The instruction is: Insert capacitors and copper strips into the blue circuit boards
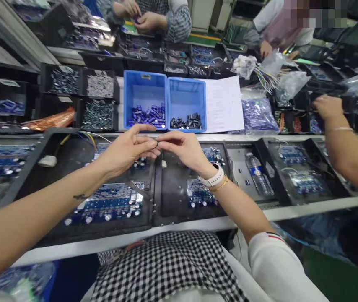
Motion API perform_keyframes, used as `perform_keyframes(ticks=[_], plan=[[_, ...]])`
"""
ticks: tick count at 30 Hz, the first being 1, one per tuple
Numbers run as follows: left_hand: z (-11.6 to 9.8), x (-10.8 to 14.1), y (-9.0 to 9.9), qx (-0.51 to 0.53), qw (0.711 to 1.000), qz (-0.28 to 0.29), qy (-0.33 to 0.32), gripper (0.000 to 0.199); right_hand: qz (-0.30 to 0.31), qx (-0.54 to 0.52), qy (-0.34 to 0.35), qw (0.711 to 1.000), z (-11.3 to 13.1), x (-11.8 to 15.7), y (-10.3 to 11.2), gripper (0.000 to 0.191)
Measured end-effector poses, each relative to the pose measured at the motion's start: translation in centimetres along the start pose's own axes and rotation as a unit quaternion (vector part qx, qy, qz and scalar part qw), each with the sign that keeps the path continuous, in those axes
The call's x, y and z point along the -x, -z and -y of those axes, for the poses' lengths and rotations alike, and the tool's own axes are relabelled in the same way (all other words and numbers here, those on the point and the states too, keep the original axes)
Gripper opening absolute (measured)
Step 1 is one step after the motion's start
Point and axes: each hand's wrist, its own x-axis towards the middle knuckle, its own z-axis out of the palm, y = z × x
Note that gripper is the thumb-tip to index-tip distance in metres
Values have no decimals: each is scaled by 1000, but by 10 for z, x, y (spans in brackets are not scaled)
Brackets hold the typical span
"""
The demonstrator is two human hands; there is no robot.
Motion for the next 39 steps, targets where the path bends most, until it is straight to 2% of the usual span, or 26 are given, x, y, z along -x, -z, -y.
perform_keyframes(ticks=[2,4,7,10,12,17,19,23,30,39], plan=[[6,-4,-24,-3,999,34,13,49,-31,17,0,999,-3,19,23,9],[12,-7,-44,2,996,68,54,36,-75,79,-8,994,-10,41,56,6],[24,-13,-65,11,985,110,131,15,-145,256,-61,954,-29,73,117,4],[37,-23,-80,19,978,116,171,10,-124,390,-122,904,-53,96,165,11],[44,-30,-90,25,977,107,182,12,-90,413,-132,897,-68,101,180,13],[50,-37,-109,-1,974,118,191,14,-47,425,-128,895,-92,87,182,15],[50,-37,-112,-30,976,126,177,21,-34,435,-133,890,-98,80,182,15],[50,-34,-113,-53,981,112,149,28,-21,444,-139,885,-107,73,183,15],[48,-35,-112,0,970,131,204,31,-17,452,-139,881,-113,74,183,16],[50,-40,-110,24,973,121,195,27,-27,424,-136,895,-112,75,183,16]])
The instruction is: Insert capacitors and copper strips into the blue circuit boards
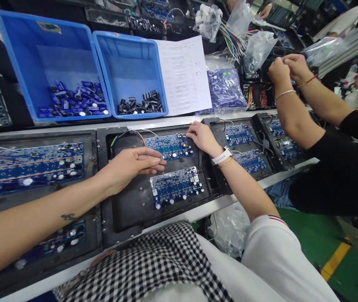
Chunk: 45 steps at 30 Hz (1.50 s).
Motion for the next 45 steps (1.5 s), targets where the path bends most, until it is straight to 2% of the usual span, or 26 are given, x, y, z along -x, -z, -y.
perform_keyframes(ticks=[12,21,26,28,30,33,35,37,38,39,40,41,42,44,45], plan=[[4,-3,6,19,999,-32,13,18,1,7,-5,1000,1,1,1,15],[6,-5,6,36,999,-21,21,21,-2,12,-5,1000,2,2,0,15],[7,-2,7,69,997,-14,30,18,36,12,10,999,7,5,8,16],[6,-1,8,89,995,-14,35,15,29,29,20,999,23,13,15,17],[6,3,7,113,993,-20,37,13,7,7,45,999,51,25,20,17],[10,17,-1,147,988,-20,29,12,0,-112,93,989,107,48,22,19],[14,27,-8,164,986,5,14,14,-14,-157,114,981,140,61,20,15],[15,35,-8,153,987,43,-3,16,-46,-160,118,979,161,70,18,14],[11,37,-1,120,991,57,-12,16,-58,-151,117,980,166,74,17,14],[4,40,12,55,997,46,-25,15,-66,-136,113,982,167,77,16,14],[-7,43,31,-31,999,9,-44,16,-69,-116,109,985,165,81,16,13],[-22,49,56,-124,989,-40,-63,17,-67,-92,102,988,158,86,17,14],[-39,56,84,-241,955,-147,-88,21,-63,-64,92,992,149,92,17,14],[-75,74,145,-279,917,-263,-111,33,-43,-8,67,997,122,106,18,15],[-92,83,171,-288,906,-291,-107,36,-33,16,54,998,106,114,17,16]])
